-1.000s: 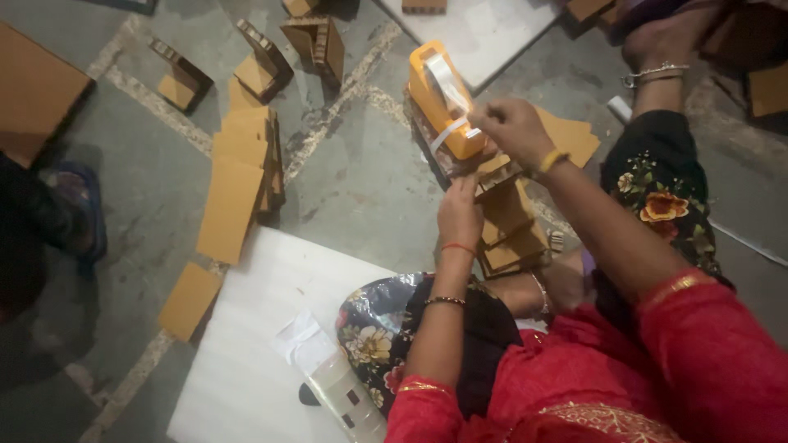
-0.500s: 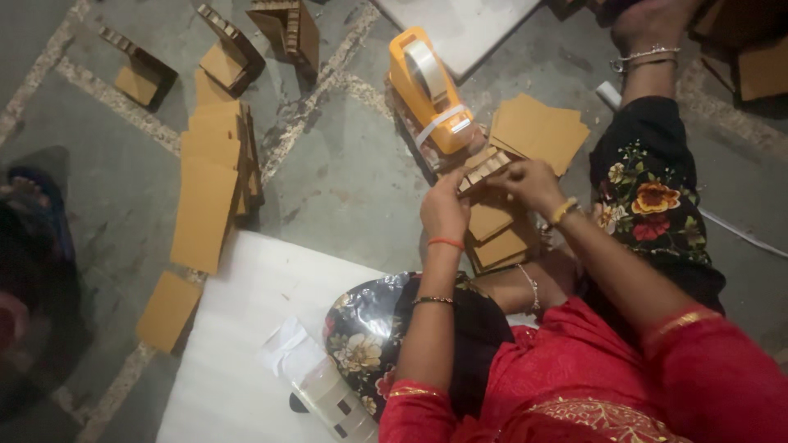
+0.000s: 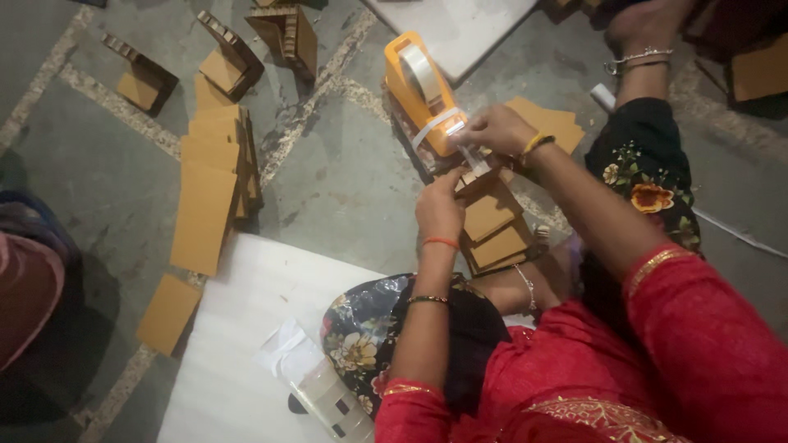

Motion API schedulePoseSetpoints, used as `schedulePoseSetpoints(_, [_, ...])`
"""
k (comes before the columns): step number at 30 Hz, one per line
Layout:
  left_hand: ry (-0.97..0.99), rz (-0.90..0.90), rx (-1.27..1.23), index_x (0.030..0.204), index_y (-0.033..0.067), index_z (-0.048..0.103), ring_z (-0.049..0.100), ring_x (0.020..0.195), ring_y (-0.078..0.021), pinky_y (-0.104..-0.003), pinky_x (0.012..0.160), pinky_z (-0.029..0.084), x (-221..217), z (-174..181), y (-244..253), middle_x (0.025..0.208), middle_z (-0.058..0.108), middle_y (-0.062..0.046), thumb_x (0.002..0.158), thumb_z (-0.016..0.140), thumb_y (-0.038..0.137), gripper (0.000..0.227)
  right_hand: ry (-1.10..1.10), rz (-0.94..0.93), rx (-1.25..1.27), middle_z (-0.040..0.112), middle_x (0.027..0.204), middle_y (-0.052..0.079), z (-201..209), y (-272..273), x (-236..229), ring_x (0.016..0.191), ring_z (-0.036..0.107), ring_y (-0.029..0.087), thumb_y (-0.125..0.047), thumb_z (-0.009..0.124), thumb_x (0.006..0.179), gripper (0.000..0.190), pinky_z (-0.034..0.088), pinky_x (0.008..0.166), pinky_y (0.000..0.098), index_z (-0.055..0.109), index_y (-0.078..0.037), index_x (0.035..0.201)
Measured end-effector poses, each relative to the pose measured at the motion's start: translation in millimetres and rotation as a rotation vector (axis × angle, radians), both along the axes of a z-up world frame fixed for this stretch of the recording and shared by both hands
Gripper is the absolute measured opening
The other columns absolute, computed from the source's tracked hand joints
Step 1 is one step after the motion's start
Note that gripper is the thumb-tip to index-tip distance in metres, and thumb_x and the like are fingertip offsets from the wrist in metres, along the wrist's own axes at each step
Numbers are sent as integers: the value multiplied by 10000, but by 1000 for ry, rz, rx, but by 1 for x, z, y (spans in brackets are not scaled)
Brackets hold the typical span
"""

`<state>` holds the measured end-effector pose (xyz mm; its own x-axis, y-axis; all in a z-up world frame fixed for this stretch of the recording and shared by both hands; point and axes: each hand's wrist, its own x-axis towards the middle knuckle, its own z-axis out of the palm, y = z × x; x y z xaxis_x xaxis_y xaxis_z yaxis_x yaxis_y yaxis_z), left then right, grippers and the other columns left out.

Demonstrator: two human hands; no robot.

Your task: The person sits on the floor and assembles small cardboard boxes. They fold the cardboard pieces into shape and use a tape dispenser to seal the edges. The person handles multiple boxes sequentially, placing finished ones aside.

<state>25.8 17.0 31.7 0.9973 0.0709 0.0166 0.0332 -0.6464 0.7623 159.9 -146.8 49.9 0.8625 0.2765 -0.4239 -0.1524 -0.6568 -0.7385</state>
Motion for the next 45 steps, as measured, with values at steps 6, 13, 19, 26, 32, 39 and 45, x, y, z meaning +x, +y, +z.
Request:
schedulePoseSetpoints(6, [-306, 16, -174, 1237, 204, 695, 707, 1111, -269, -362, 933, 576, -2, -20, -8, 1237, 731, -39, 757, 607, -101, 576, -2, 267, -278, 803, 1008, 54, -19, -19, 27, 842, 712, 151, -394, 802, 849, 303, 544, 770, 324, 830, -184, 1065])
schedulePoseSetpoints(13, [-308, 10, -191, 1229, 196, 705, 703, 1109, -281, -373, 932, 570, -1, -28, -2, 1223, 729, -57, 756, 599, -96, 566, 72, 341, -362, 811, 1036, 15, -35, -22, 42, 849, 714, 184, -393, 694, 911, 271, 569, 724, 361, 821, -248, 1102])
schedulePoseSetpoints(19, [-214, 59, -198, 1229, 180, 695, 692, 1073, -310, -396, 909, 558, 4, -30, 0, 1186, 723, -86, 764, 617, -58, 528, -179, 859, -969, 784, 1141, 15, -44, 23, 51, 954, 733, 231, -387, 725, 892, 351, 585, 797, 332, 756, -322, 1236])
schedulePoseSetpoints(26, [-279, 9, -151, 1252, 205, 689, 691, 1042, -318, -407, 867, 556, -5, -15, -10, 1155, 724, -79, 776, 558, -90, 575, 333, 350, -408, 728, 1204, 43, -33, -24, 39, 1132, 644, 243, -444, 736, 925, 454, 542, 904, 384, 774, -86, 1201])
schedulePoseSetpoints(32, [-491, -218, -104, 1187, 175, 692, 696, 1061, -300, -397, 893, 566, -17, 1, -17, 1123, 704, -68, 845, 603, -58, 424, 323, 204, -59, 746, 1146, 93, -78, -103, 14, 999, 665, 200, -304, 741, 870, 472, 531, 828, 345, 649, -140, 1304])
schedulePoseSetpoints(39, [-416, -91, -86, 1160, 136, 728, 695, 1059, -284, -377, 891, 569, -9, -3, -17, 1123, 729, -69, 801, 585, -95, 451, -417, 41, 74, 697, 1325, 140, -4, -38, 42, 1191, 676, 229, -315, 655, 1038, 421, 538, 1028, 350, 648, -68, 1379])
schedulePoseSetpoints(45, [-499, -84, -150, 1149, 153, 709, 694, 1115, -272, -377, 958, 566, -10, -3, -16, 1175, 720, -60, 787, 562, -96, 464, -749, 549, -163, 352, 1646, 185, 54, 66, 72, 1537, 221, 367, -398, 361, 1110, 568, 180, 1242, 499, 390, -62, 1566])
